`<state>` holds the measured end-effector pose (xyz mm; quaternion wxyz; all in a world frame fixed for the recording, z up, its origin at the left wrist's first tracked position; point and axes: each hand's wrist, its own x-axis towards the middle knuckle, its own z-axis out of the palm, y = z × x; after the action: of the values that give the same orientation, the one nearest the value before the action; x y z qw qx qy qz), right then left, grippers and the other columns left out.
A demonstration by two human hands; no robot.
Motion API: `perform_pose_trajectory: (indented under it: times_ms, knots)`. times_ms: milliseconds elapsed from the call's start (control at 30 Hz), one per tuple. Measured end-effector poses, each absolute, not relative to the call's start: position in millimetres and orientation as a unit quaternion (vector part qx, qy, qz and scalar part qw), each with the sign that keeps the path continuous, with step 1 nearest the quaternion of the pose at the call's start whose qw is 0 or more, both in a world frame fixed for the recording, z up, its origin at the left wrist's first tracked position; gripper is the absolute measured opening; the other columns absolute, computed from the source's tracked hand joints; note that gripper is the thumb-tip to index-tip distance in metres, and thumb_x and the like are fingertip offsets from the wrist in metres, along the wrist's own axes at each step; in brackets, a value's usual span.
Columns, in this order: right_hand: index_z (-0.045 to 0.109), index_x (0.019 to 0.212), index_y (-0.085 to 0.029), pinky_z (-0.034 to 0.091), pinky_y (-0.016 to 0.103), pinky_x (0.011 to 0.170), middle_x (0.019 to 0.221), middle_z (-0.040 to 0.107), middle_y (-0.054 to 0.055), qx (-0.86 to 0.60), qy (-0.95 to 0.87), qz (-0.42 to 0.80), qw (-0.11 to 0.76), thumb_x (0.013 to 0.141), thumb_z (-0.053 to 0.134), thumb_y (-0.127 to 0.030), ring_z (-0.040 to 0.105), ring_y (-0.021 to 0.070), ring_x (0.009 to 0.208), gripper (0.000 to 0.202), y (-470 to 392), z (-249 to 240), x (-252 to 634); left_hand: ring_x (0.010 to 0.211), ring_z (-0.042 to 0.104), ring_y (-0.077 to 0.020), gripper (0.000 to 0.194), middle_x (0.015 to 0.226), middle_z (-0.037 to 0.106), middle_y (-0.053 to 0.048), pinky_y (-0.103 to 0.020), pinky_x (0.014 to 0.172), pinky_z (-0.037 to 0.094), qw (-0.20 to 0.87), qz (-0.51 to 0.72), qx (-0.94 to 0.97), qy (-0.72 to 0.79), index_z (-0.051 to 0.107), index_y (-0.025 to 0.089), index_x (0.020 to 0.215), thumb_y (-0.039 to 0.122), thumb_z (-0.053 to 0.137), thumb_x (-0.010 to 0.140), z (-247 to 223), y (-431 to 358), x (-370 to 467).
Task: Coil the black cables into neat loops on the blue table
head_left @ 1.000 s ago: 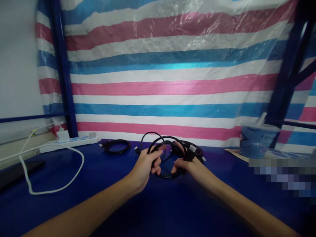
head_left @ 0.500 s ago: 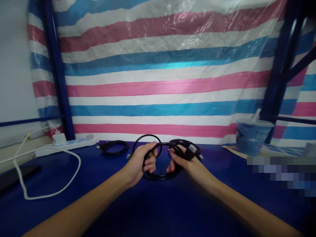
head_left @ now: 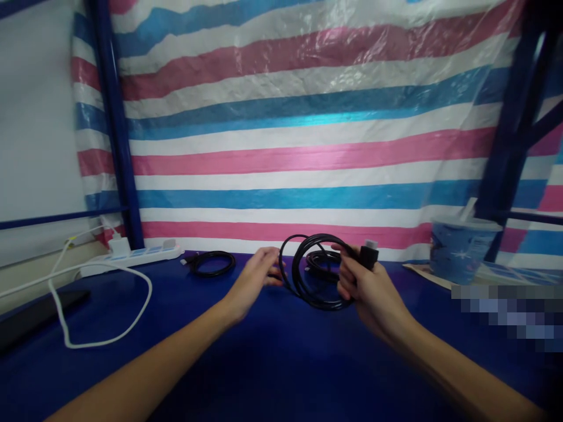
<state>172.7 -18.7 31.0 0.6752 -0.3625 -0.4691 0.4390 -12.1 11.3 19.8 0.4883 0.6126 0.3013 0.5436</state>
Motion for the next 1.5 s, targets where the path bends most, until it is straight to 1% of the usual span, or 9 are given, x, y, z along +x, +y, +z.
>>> perform_pose_trajectory:
  times_ms: [200,300,467,600,733,1100,1200,1333,1500]
  knots:
    - [0.050,0.115,-0.019,0.029,0.025,0.040,0.051,0.039,-0.007,-0.429,-0.622,0.347,0.556,0.079,0.053,-0.035,0.032,0.0081,0.036,0.040,-16.9,22.2,174.1,0.072,0.062,-0.0123,0.046,0.087,0.060,-0.004,-0.026,0.070,0.045,0.608,0.467,0.601,0.225,0.045,0.017,0.119,0.034,0.062,0.080,10.3,-8.5,6.6]
    - [0.040,0.133,-0.022,0.038,0.028,0.053,0.071,0.060,0.002,-0.431,-0.723,0.218,0.495,0.080,0.049,-0.026,0.052,0.0148,0.055,0.053,-22.3,18.4,172.7,0.040,0.046,-0.0064,0.026,0.046,0.044,0.008,-0.028,0.064,0.047,0.591,0.434,0.635,0.244,0.054,0.014,0.102,0.029,0.059,0.081,7.9,-10.6,6.9]
    - [0.026,0.145,-0.019,0.039,0.031,0.060,0.080,0.065,0.007,-0.454,-0.764,0.062,0.453,0.078,0.044,-0.017,0.057,0.0189,0.061,0.070,-24.7,18.8,176.7,0.028,0.024,-0.0040,0.021,0.035,0.029,0.012,-0.026,0.049,0.044,0.555,0.457,0.642,0.266,0.055,0.017,0.083,0.038,0.055,0.083,8.8,-15.0,13.4]
    - [0.051,0.131,-0.020,0.039,0.037,0.062,0.079,0.066,0.010,-0.532,-0.744,-0.042,0.403,0.076,0.050,-0.025,0.059,0.0255,0.065,0.056,-22.6,23.5,180.6,0.032,0.032,-0.0064,0.024,0.037,0.035,0.008,-0.022,0.041,0.029,0.451,0.473,0.689,0.315,0.050,0.018,0.067,0.035,0.053,0.082,14.5,-20.2,13.3]
    - [0.066,0.085,-0.021,0.040,0.038,0.070,0.087,0.062,0.010,-0.467,-0.752,-0.115,0.452,0.075,0.054,-0.025,0.057,0.0262,0.082,0.016,-26.9,31.7,181.5,0.046,0.038,-0.0074,0.025,0.049,0.043,0.004,-0.022,0.047,0.028,0.347,0.494,0.727,0.327,0.050,0.016,0.060,0.030,0.054,0.080,21.9,-27.5,7.1]
    - [0.050,0.081,-0.018,0.038,0.026,0.039,0.052,0.040,-0.008,-0.392,-0.623,0.345,0.582,0.080,0.055,-0.039,0.040,0.0067,0.033,0.021,-14.3,25.8,179.2,0.079,0.055,-0.0143,0.028,0.079,0.059,-0.003,-0.025,0.072,0.041,0.381,0.589,0.652,0.290,0.061,0.017,0.090,0.043,0.052,0.084,18.7,-7.8,1.5]
    - [0.054,0.089,-0.018,0.040,0.025,0.041,0.051,0.037,-0.009,-0.373,-0.516,0.382,0.670,0.077,0.061,-0.034,0.032,0.0038,0.032,0.022,-10.5,30.8,184.2,0.060,0.052,-0.0109,0.027,0.060,0.049,0.002,-0.023,0.059,0.041,0.451,0.639,0.548,0.298,0.055,0.017,0.076,0.042,0.049,0.085,15.5,5.0,-4.9]
    - [0.054,0.093,-0.018,0.042,0.023,0.045,0.051,0.036,-0.009,-0.322,-0.443,0.417,0.725,0.075,0.063,-0.026,0.030,0.0031,0.036,0.022,-13.7,42.3,191.3,0.038,0.043,-0.0099,0.045,0.043,0.037,0.005,-0.024,0.042,0.035,0.601,0.434,0.558,0.373,0.050,0.016,0.062,0.055,0.046,0.083,4.4,4.9,-4.5]
    - [0.052,0.094,-0.018,0.043,0.020,0.048,0.052,0.035,-0.010,-0.300,-0.444,0.494,0.684,0.079,0.063,-0.030,0.030,0.0023,0.037,0.022,-16.8,38.6,188.4,0.087,0.061,-0.0181,0.042,0.098,0.063,-0.011,-0.031,0.067,0.049,0.716,0.427,0.505,0.225,0.062,0.015,0.101,0.051,0.054,0.082,6.7,-13.8,9.9]
